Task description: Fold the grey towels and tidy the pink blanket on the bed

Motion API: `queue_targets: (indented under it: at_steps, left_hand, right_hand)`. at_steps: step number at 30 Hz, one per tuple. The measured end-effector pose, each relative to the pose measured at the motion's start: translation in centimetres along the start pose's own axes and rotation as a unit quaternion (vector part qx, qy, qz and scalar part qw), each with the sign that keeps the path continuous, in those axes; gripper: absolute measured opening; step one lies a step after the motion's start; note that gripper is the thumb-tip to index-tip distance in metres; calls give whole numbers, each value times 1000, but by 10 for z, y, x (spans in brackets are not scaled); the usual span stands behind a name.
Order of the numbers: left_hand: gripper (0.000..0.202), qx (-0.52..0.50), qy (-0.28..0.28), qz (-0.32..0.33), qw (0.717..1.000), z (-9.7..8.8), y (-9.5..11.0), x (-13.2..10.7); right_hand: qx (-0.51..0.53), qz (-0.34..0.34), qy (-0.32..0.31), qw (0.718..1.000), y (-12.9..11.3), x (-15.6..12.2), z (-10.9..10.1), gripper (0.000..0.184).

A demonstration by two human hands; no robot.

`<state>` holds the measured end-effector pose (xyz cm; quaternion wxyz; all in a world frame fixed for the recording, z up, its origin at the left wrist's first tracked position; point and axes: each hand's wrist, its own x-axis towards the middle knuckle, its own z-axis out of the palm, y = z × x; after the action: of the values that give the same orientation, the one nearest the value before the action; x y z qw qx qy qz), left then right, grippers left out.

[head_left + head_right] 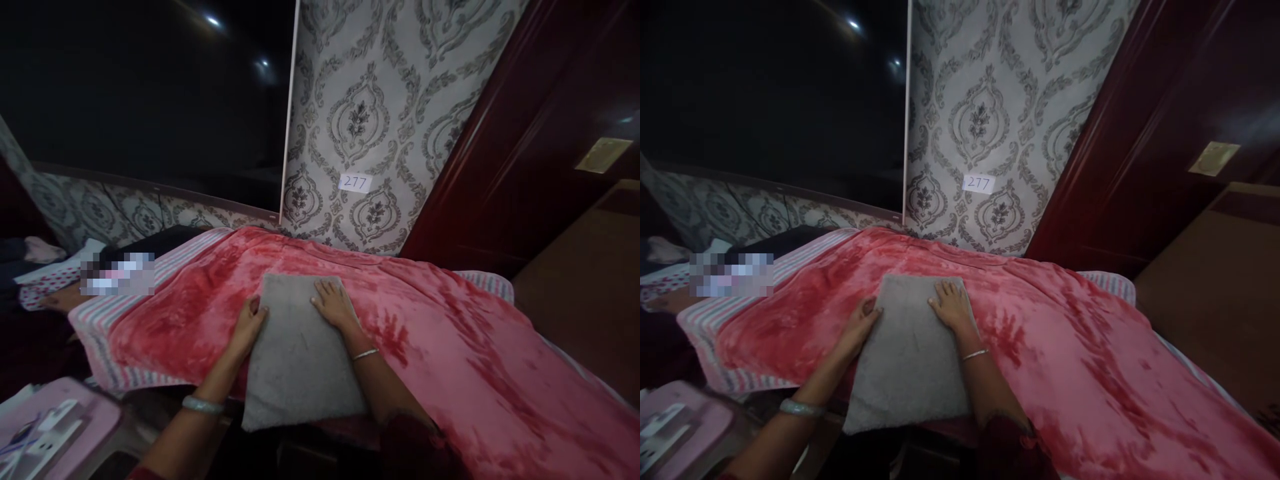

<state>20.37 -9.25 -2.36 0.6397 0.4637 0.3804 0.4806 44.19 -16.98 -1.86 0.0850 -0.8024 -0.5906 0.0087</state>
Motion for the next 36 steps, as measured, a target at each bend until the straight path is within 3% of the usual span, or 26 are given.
queue_targets:
  at_steps: [2, 3, 7, 9, 12, 14, 16, 21, 30, 33, 36]
  left_hand:
    - [51, 72, 34, 130, 988, 11, 6, 4]
    - [53, 117, 14, 179, 977, 19, 9, 7]
    - [48, 330, -112, 240, 906, 58, 12, 26]
    - [48, 481, -147, 243, 830, 72, 7, 35]
    - [55, 660, -176, 231, 693, 78, -4, 42]
    - [58, 707, -177, 232, 645, 76, -10, 44]
    - [59, 718, -172, 236, 631, 72, -14, 45]
    - [60, 719, -172, 245, 627, 71, -14, 47]
    - [60, 711, -174, 253, 632, 71, -13, 45]
    - [60, 707, -171, 255, 637, 71, -13, 45]
    - [59, 707, -169, 253, 638, 71, -12, 44]
  right_hand:
    - [3, 1, 0, 1000, 0, 0, 0, 63]
    - [3, 2, 0, 1000, -1, 0, 0, 63]
    - [3, 2, 5, 1000, -1, 0, 1, 62]
    - [3, 1, 7, 1000, -1, -1, 1, 61]
    - [5, -2, 9, 1000, 0, -2, -1, 58]
    - [9, -6, 10, 1000, 1, -3, -2, 57]
    - [13, -8, 9, 1000, 1, -3, -3, 56]
    - [19, -12, -14, 1000, 1, -4, -7, 59]
    - [79, -75, -60, 992, 14, -35, -12, 61]
    - [104, -74, -36, 991, 18, -23, -25, 50]
    - [84, -21, 22, 996, 19, -4, -29, 52]
